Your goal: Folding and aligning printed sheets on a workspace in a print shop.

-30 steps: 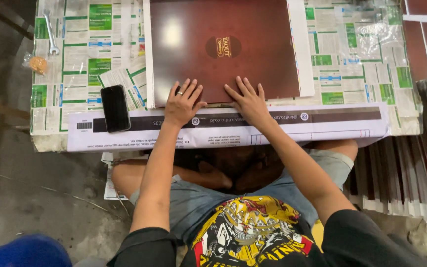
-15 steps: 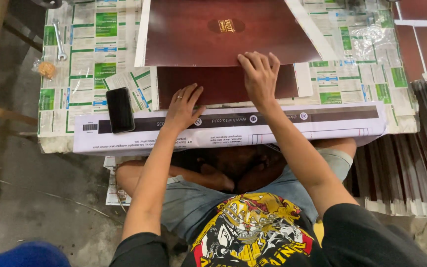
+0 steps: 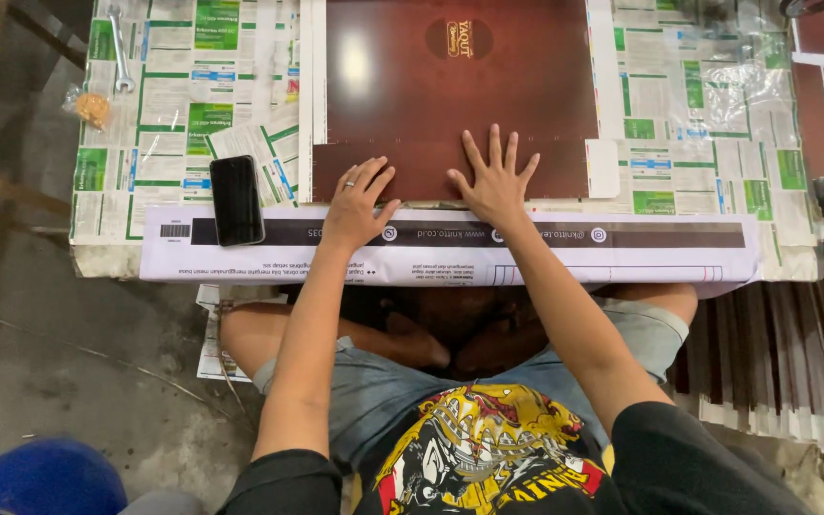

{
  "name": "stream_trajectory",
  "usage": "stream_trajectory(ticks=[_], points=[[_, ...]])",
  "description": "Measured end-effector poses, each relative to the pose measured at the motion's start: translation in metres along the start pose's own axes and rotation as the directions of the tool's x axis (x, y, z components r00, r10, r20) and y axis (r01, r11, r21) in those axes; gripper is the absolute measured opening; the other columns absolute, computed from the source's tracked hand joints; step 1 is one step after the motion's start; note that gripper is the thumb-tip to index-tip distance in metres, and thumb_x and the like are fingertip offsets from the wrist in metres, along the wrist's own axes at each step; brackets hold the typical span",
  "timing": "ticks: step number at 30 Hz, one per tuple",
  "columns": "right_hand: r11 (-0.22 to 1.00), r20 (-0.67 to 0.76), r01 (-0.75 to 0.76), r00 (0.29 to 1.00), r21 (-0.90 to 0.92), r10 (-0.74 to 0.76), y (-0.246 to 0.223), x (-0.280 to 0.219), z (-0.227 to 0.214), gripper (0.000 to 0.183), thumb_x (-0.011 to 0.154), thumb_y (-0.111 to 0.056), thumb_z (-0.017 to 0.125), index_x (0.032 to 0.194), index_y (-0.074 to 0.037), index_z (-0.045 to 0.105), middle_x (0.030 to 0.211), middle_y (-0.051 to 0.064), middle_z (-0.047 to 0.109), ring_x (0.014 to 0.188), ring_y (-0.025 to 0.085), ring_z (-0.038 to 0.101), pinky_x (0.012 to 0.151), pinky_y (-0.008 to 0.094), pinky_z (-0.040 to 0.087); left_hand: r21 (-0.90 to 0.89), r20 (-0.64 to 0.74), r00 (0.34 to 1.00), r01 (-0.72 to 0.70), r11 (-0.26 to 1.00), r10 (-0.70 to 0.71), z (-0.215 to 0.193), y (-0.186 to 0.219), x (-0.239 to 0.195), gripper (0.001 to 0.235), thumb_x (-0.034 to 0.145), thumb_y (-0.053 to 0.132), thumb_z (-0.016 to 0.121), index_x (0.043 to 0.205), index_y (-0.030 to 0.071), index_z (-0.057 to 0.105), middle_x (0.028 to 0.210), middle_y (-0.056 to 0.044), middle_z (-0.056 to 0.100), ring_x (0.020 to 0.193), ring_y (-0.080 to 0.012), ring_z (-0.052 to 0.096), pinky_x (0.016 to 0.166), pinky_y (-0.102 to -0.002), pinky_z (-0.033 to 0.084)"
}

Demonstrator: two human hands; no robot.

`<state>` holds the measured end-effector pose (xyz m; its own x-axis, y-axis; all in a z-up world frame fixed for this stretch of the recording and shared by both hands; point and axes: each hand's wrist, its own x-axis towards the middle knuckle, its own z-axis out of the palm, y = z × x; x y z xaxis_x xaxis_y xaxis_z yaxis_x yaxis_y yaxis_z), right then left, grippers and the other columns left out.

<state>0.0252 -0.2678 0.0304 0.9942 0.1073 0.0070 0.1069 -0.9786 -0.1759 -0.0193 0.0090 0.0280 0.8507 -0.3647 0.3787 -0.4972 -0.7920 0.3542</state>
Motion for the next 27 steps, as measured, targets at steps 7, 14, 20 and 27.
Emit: stream_trajectory(ticks=[7,14,20,27], points=[[0.999,0.07,-0.038,0.997,-0.004,0.038,0.008,0.059,-0.009,0.084,0.095,-0.08,0.034,0.165,-0.039,0.013,0.174,0.012,0.002,0.158,0.043,-0.003,0.114,0.081,-0.004,0.021,0.025,0.999,0.021,1.0,-0.022,-0.001,0.0,0.004,0.053,0.096,0.042,0.067,0.14,0.012,0.06,0.158,-0.009,0.044,0.148,-0.0291,0.037,0.124,-0.053,0.023],[0.999,0.069,-0.043,0.997,0.011,0.042,0.011,0.093,-0.007,0.088,0.093,-0.083,0.036,0.166,-0.04,0.012,0.174,0.012,-0.002,0.159,0.043,-0.005,0.114,0.082,-0.005,0.042,0.044,0.998,0.038,0.998,-0.039,0.003,-0.003,0.001,0.055,0.097,0.044,0.066,0.142,0.013,0.061,0.16,-0.007,0.044,0.151,-0.0275,0.035,0.127,-0.057,0.016],[0.999,0.069,-0.034,0.997,0.008,0.034,0.013,0.105,-0.007,0.088,0.094,-0.084,0.034,0.167,-0.041,0.011,0.176,0.011,-0.004,0.16,0.043,-0.006,0.115,0.082,-0.005,0.049,0.051,0.998,0.041,0.998,-0.043,0.003,-0.003,0.001,0.055,0.096,0.044,0.067,0.141,0.013,0.061,0.159,-0.007,0.044,0.15,-0.0277,0.035,0.126,-0.057,0.017],[0.999,0.097,-0.046,0.994,-0.006,0.046,0.013,0.129,-0.011,0.09,0.092,-0.085,0.033,0.167,-0.041,0.009,0.175,0.01,-0.006,0.16,0.041,-0.008,0.116,0.08,-0.007,0.054,0.05,0.998,0.031,0.998,-0.034,0.003,-0.002,0.002,0.057,0.096,0.044,0.067,0.143,0.013,0.059,0.159,-0.008,0.045,0.151,-0.0282,0.036,0.126,-0.057,0.018]])
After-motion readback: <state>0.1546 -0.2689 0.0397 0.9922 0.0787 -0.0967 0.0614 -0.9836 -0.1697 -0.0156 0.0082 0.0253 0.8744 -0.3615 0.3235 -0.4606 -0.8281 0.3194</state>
